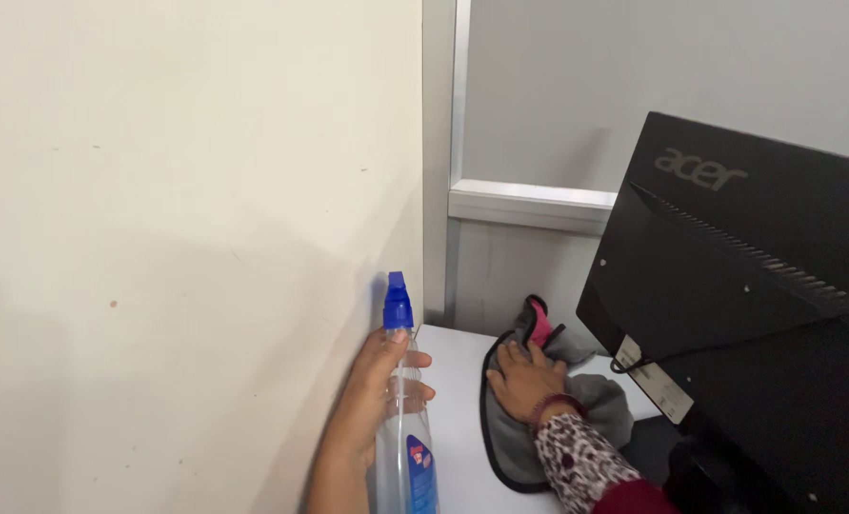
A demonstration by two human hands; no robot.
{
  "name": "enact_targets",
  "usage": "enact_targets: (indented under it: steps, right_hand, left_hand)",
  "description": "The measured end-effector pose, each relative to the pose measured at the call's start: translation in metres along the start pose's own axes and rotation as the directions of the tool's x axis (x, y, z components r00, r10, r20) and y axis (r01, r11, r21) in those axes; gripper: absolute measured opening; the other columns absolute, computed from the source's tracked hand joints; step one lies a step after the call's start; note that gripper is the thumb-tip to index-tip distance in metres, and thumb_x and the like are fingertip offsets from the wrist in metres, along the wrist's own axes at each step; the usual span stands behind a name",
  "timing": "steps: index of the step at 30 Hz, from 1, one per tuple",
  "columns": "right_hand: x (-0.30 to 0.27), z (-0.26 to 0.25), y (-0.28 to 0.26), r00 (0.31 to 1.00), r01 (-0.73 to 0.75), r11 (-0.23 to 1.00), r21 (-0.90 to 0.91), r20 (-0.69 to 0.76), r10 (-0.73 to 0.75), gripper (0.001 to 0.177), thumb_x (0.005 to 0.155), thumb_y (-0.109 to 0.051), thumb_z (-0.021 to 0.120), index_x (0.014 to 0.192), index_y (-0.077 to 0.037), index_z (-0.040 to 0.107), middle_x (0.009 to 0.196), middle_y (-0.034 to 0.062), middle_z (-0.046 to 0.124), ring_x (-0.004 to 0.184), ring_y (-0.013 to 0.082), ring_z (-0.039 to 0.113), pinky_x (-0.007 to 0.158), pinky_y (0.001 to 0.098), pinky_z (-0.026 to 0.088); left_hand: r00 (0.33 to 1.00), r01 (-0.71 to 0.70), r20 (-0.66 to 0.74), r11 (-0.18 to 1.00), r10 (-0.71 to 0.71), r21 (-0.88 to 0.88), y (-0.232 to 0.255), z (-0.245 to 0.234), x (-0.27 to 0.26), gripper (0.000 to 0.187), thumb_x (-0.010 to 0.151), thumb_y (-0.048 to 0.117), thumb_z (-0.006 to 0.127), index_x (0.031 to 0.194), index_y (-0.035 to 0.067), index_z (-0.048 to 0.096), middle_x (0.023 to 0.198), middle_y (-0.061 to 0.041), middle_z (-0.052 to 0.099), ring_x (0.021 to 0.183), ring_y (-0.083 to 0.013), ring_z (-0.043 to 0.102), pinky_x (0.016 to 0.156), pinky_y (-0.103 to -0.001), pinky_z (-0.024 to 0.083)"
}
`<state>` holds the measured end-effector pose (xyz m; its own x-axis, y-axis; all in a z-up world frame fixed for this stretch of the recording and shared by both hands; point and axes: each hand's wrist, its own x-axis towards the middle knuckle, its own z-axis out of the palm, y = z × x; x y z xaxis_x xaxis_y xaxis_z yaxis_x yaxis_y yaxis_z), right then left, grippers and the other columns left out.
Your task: The person wipes down the back and base of a computer monitor with a cloth, then turns the monitor around to clean the screen, and finally wipes a computer mouse.
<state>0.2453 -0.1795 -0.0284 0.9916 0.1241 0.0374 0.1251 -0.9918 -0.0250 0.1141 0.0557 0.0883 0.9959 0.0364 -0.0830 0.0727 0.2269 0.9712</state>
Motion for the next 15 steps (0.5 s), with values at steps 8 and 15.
enact_targets:
  steps: [8, 15]
  right_hand:
    - [0.050, -0.010, -0.090, 0.984, 0.175, 0.984, 0.021, 0.014, -0.176, 0.057, 0.096, -0.045, 0.047, 0.152, -0.032, 0.040, 0.159, 0.0012, 0.037, 0.150, 0.0354, 0.026, 0.109, 0.0716, 0.026]
    - [0.089, -0.006, -0.097, 0.986, 0.164, 0.983, 0.080, 0.010, -0.165, 0.051, 0.101, -0.047, 0.044, 0.149, -0.030, 0.046, 0.152, 0.0034, 0.048, 0.146, 0.0329, 0.037, 0.109, 0.0699, 0.031]
  left_hand:
    - [0.999, -0.027, 0.017, 1.000, 0.027, -0.013, -0.004, -0.001, 0.007, 0.065, 0.084, 0.058, 0.056, 0.133, 0.016, 0.057, 0.102, -0.008, 0.070, 0.070, -0.0185, 0.068, 0.066, -0.034, 0.055]
    - [0.999, -0.013, 0.031, 1.000, 0.013, -0.023, -0.004, -0.003, 0.006, 0.055, 0.087, 0.055, 0.055, 0.127, 0.017, 0.058, 0.100, -0.007, 0.070, 0.069, -0.0165, 0.068, 0.065, -0.032, 0.054]
